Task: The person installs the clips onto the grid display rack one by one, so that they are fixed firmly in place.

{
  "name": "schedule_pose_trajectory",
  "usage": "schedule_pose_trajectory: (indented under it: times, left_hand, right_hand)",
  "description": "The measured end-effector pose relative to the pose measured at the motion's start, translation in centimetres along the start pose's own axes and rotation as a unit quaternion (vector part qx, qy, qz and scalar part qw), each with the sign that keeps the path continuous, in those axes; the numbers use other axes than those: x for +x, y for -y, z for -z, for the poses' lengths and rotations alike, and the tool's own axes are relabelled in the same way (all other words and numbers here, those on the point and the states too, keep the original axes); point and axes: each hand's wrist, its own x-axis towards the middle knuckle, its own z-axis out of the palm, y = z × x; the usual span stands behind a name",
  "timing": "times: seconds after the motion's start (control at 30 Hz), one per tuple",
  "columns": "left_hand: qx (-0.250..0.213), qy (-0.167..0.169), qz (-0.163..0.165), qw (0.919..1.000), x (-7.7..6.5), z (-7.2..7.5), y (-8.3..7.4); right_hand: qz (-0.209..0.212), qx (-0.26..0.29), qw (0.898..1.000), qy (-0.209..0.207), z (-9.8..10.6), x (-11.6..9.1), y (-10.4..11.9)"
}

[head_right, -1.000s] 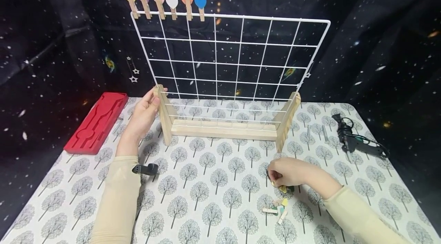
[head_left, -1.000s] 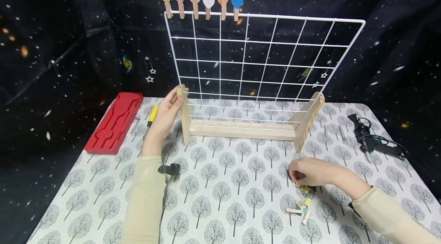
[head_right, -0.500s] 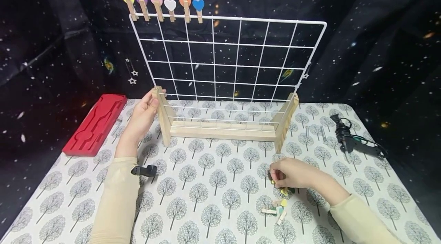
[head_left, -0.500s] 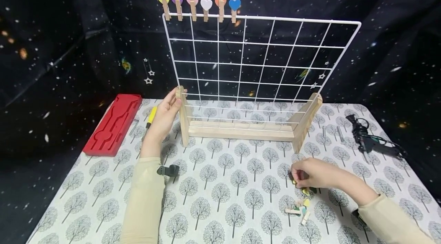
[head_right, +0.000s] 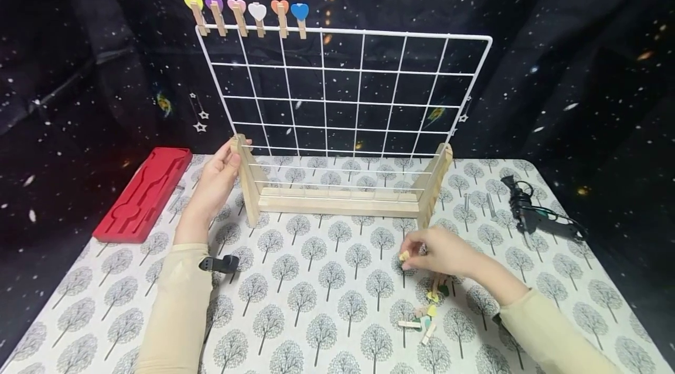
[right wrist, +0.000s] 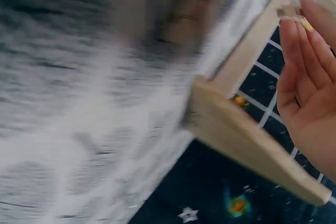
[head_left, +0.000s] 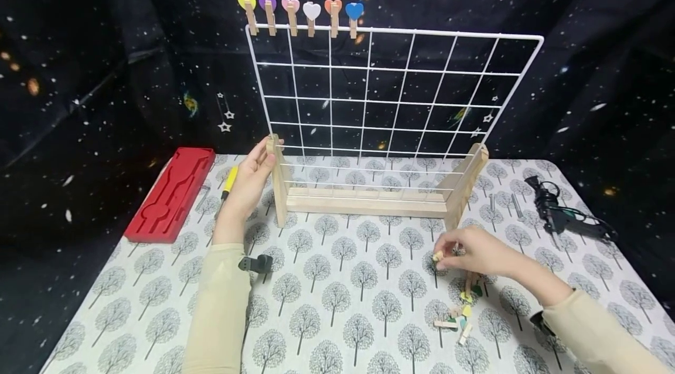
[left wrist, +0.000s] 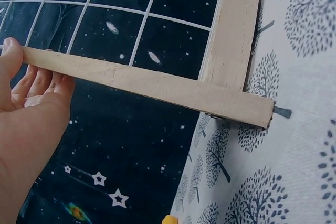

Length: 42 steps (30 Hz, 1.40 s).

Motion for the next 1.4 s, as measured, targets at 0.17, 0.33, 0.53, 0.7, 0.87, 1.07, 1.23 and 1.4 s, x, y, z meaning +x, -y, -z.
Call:
schedule_pose_trajectory:
  times: [0.17, 0.33, 0.53, 0.7, 0.87, 1.07, 1.23, 1.4]
  left_hand:
    - [0.001, 0.003, 0.001, 1.0000, 0.0, 0.2, 0.4]
    - [0.004, 0.003, 0.000, 1.0000, -0.2, -0.1, -0.3]
    - [0.004, 0.004, 0.003, 1.0000, -0.3, -0.3, -0.6]
    - [0.002, 0.006, 0.007, 1.0000, -0.5, -0.4, -0.3]
    - [0.004, 0.004, -0.003, 1.0000, -0.3, -0.2, -0.4]
    - [0.009, 0.003, -0.005, 0.9999, -0.3, 0.1, -0.6]
    - [0.002, 0.003, -0.002, 1.0000, 0.0, 0.2, -0.2]
    - [-0.005, 0.005, 0.002, 1.0000, -0.2, 0.0, -0.3]
  right_hand:
    - [-0.031, 0.037, 0.997, -0.058, 3.1, 3.5, 3.0]
    - [-0.031, 0.065, 0.982, -0.177, 7.6, 7.5, 7.5]
    - [-0.012, 0.145, 0.933, -0.329, 12.7, 10.8, 14.3]
    - [0.024, 0.173, 0.894, -0.412, 16.4, 13.1, 17.7]
    - [0.014, 0.167, 0.890, -0.424, 19.7, 15.2, 19.0]
    - [-0.041, 0.127, 0.912, -0.387, 21.6, 16.9, 18.8]
    - [-0.059, 0.090, 0.921, -0.375, 22.2, 17.4, 18.3]
    - [-0.073, 0.071, 0.928, -0.359, 22.3, 17.7, 17.6]
